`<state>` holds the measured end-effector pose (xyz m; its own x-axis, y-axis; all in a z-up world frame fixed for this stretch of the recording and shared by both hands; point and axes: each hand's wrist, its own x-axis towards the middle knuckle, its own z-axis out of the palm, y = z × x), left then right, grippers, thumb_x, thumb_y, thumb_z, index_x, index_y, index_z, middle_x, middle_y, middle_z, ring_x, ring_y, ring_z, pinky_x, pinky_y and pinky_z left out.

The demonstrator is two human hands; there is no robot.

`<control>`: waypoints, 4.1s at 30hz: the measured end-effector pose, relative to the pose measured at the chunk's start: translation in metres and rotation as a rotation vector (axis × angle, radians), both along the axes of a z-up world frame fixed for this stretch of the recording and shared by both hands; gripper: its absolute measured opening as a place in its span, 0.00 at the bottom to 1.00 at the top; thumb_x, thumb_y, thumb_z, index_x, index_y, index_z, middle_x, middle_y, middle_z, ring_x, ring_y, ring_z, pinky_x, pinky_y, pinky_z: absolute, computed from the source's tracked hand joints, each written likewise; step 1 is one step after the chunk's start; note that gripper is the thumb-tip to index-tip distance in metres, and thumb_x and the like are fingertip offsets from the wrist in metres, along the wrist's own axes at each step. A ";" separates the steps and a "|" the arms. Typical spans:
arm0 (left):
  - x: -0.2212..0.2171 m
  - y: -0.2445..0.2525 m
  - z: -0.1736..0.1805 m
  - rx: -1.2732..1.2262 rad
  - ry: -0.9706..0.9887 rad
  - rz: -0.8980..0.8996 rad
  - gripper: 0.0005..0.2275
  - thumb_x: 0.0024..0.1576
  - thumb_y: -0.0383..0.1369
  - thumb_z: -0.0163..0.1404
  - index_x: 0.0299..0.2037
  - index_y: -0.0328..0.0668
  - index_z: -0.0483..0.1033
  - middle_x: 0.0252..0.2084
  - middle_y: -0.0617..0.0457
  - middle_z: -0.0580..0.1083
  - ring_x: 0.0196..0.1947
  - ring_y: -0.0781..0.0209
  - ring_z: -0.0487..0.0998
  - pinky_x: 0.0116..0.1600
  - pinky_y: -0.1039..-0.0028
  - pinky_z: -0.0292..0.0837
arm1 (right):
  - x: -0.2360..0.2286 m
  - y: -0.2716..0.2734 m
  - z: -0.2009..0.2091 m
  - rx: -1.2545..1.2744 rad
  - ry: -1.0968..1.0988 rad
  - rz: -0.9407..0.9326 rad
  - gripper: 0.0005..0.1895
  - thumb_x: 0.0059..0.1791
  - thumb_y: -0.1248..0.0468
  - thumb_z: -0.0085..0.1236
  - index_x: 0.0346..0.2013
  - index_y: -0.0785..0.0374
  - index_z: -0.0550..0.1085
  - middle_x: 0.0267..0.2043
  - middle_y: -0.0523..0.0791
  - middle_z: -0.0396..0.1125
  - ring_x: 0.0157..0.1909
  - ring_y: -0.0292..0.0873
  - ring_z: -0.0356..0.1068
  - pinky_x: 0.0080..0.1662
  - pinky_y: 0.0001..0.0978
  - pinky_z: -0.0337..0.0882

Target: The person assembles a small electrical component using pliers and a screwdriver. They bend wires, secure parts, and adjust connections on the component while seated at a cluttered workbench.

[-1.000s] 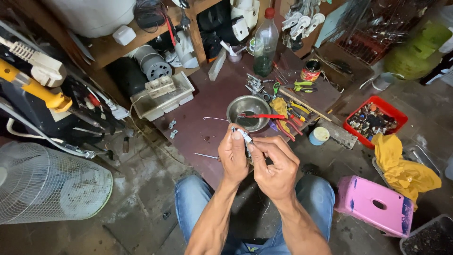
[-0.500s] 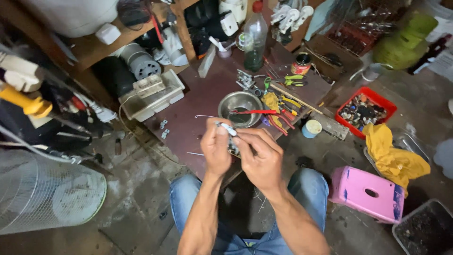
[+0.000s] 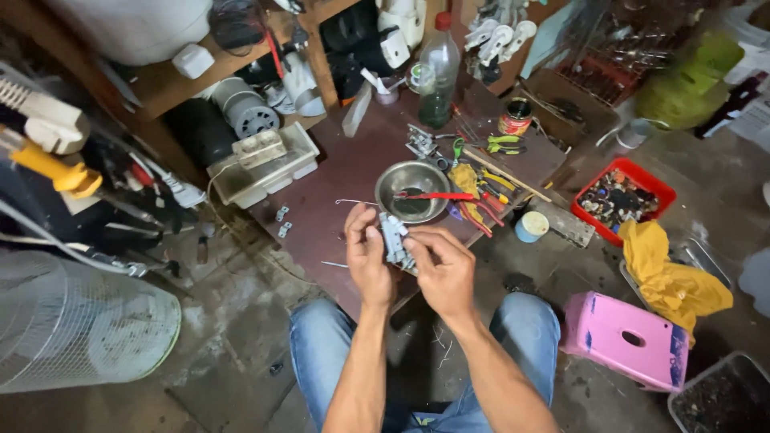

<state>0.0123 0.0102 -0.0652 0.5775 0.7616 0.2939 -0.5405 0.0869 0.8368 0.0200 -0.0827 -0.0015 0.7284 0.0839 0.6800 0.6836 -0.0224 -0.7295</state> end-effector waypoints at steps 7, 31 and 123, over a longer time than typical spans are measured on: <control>0.007 -0.020 -0.026 -0.829 0.478 0.023 0.34 0.50 0.62 0.55 0.50 0.36 0.78 0.48 0.41 0.76 0.44 0.52 0.75 0.51 0.65 0.71 | -0.016 0.006 -0.009 -0.169 -0.215 0.006 0.05 0.45 0.72 0.63 0.34 0.64 0.82 0.39 0.50 0.77 0.37 0.53 0.76 0.42 0.40 0.75; -0.011 0.043 -0.031 -0.914 0.077 -0.467 0.19 0.61 0.46 0.44 0.45 0.36 0.78 0.41 0.43 0.78 0.41 0.47 0.81 0.46 0.56 0.80 | 0.133 -0.078 -0.137 -0.923 0.603 -0.386 0.22 0.45 0.59 0.62 0.53 0.62 0.76 0.53 0.54 0.69 0.60 0.59 0.66 0.60 0.50 0.67; -0.003 0.070 0.064 -0.698 -0.105 0.055 0.19 0.65 0.42 0.36 0.38 0.31 0.73 0.29 0.44 0.74 0.28 0.36 0.82 0.32 0.64 0.76 | -0.063 0.002 -0.062 -0.564 0.433 0.159 0.34 0.39 0.66 0.49 0.62 0.61 0.70 0.46 0.46 0.75 0.42 0.47 0.74 0.47 0.35 0.71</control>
